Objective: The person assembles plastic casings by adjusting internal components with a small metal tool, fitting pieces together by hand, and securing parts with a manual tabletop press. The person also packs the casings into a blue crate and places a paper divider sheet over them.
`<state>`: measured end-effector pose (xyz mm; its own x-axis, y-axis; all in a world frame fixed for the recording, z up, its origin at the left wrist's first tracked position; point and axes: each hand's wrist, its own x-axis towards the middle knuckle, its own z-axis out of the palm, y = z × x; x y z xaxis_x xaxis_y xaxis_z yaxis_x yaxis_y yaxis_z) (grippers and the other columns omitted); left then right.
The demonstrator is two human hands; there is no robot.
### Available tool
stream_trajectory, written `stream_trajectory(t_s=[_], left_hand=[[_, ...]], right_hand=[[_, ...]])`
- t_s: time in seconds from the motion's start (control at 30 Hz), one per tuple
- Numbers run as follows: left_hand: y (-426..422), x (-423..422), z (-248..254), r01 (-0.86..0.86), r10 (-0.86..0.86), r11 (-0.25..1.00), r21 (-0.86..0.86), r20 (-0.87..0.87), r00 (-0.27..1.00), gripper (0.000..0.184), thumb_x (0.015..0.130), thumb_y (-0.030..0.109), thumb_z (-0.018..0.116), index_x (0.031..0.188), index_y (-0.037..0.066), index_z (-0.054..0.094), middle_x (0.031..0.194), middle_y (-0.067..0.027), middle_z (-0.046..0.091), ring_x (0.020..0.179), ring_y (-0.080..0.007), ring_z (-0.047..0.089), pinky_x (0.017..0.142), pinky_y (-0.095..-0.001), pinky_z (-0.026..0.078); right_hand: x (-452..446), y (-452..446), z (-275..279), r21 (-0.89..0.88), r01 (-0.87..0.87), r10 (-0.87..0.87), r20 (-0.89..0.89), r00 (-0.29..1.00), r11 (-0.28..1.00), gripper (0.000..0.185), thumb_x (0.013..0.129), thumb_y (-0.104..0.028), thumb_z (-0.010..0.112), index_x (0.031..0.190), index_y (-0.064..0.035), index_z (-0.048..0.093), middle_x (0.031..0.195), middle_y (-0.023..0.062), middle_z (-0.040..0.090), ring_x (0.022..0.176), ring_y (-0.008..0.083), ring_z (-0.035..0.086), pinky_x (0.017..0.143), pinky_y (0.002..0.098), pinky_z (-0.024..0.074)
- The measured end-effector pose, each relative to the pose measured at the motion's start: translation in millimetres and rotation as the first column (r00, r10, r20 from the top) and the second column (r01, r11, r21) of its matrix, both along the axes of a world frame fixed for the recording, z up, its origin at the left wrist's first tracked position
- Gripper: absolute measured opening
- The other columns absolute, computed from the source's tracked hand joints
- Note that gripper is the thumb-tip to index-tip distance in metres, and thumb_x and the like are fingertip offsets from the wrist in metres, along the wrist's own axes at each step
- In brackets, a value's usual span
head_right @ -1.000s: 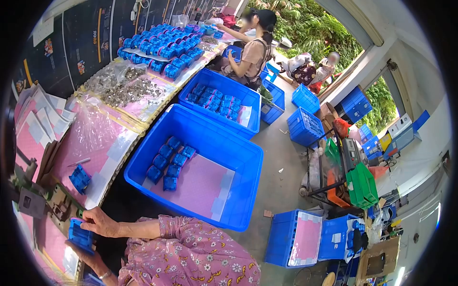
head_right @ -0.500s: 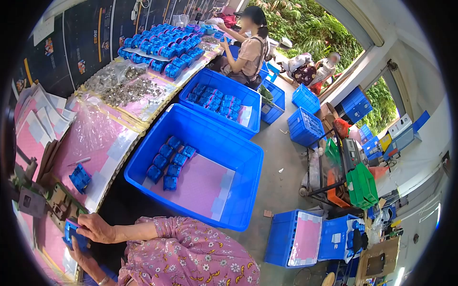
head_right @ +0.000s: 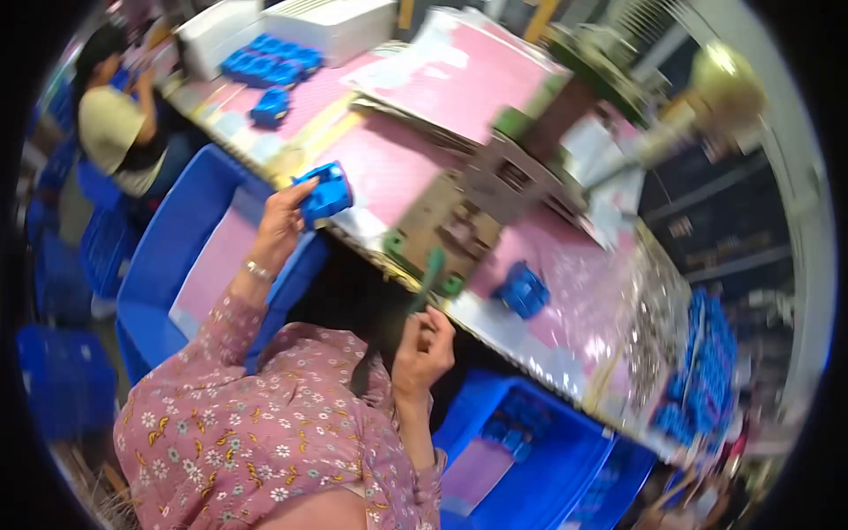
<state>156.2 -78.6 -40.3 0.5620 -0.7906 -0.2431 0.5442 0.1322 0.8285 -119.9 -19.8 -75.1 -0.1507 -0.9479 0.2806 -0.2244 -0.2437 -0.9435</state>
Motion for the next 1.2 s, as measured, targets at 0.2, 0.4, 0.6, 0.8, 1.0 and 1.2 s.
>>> stream_trajectory(t_s=[0.2, 0.4, 0.6, 0.8, 1.0, 1.2], left_hand=[[-31, 81, -22, -0.203, 0.199, 0.975, 0.096, 0.05, 0.979, 0.027, 0.081, 0.014, 0.081, 0.095, -0.005, 0.067, 0.082, -0.0081, 0.068, 0.066, -0.0157, 0.067, 0.054, -0.0304, 0.054], [-126, 161, -52, -0.513, 0.496, 0.856, 0.068, 0.178, 0.85, 0.068, 0.071, 0.01, 0.087, 0.123, -0.009, 0.048, 0.108, -0.0158, 0.063, 0.088, -0.0247, 0.067, 0.075, -0.0345, 0.058], [-154, 184, -43, -0.756, 0.568, 0.636, 0.155, 0.569, 0.595, 0.119, 0.059, 0.025, 0.093, 0.153, 0.002, 0.024, 0.143, -0.0228, 0.048, 0.131, -0.0349, 0.048, 0.11, -0.0381, 0.04], [-136, 230, -53, -0.717, 0.431, 0.666, 0.204, 0.679, 0.594, 0.102, 0.061, 0.033, 0.091, 0.146, 0.005, 0.043, 0.134, -0.0211, 0.059, 0.124, -0.0338, 0.056, 0.106, -0.0386, 0.043], [-121, 357, -87, -0.728, 0.446, 0.67, 0.146, 0.705, 0.552, 0.102, 0.058, 0.039, 0.089, 0.145, 0.009, 0.045, 0.131, -0.0192, 0.061, 0.12, -0.0332, 0.059, 0.1, -0.0392, 0.048], [-113, 443, -78, -0.79, 0.373, 0.586, 0.18, 0.806, 0.46, 0.103, 0.06, 0.05, 0.087, 0.145, 0.01, 0.045, 0.132, -0.0201, 0.06, 0.124, -0.0346, 0.057, 0.104, -0.0405, 0.044]], right_hand=[[15, -5, -2, 0.051, -0.08, 0.08, -0.013, 0.997, 0.996, 0.021, 0.091, 0.002, 0.066, 0.111, 0.0048, 0.062, 0.085, 0.0052, 0.065, 0.059, 0.003, 0.048, 0.052, 0.0191, 0.0387], [26, -6, -8, 0.051, -0.127, 0.132, -0.121, 0.984, 0.991, 0.018, 0.09, 0.002, 0.067, 0.108, 0.005, 0.064, 0.083, 0.0048, 0.064, 0.057, 0.0043, 0.045, 0.051, 0.0202, 0.0375], [28, -8, -7, 0.026, -0.114, 0.116, -0.255, 0.96, 0.993, 0.014, 0.091, 0.0, 0.066, 0.104, 0.0043, 0.064, 0.08, 0.0036, 0.061, 0.055, 0.0042, 0.044, 0.049, 0.0206, 0.0345], [27, -7, -2, 0.044, -0.124, 0.131, -0.293, 0.947, 0.991, 0.012, 0.091, 0.001, 0.066, 0.103, 0.0039, 0.064, 0.081, 0.0042, 0.061, 0.055, 0.004, 0.045, 0.048, 0.0197, 0.0334], [24, -5, 4, 0.088, -0.137, 0.16, -0.373, 0.914, 0.987, 0.012, 0.088, 0.001, 0.069, 0.099, 0.0012, 0.065, 0.083, 0.0061, 0.062, 0.057, 0.009, 0.046, 0.051, 0.0242, 0.0377], [28, -14, 15, 0.018, -0.198, 0.18, -0.508, 0.842, 0.98, 0.013, 0.083, 0.003, 0.069, 0.096, -0.0001, 0.066, 0.081, 0.0086, 0.062, 0.053, 0.0127, 0.048, 0.046, 0.0258, 0.0371]])
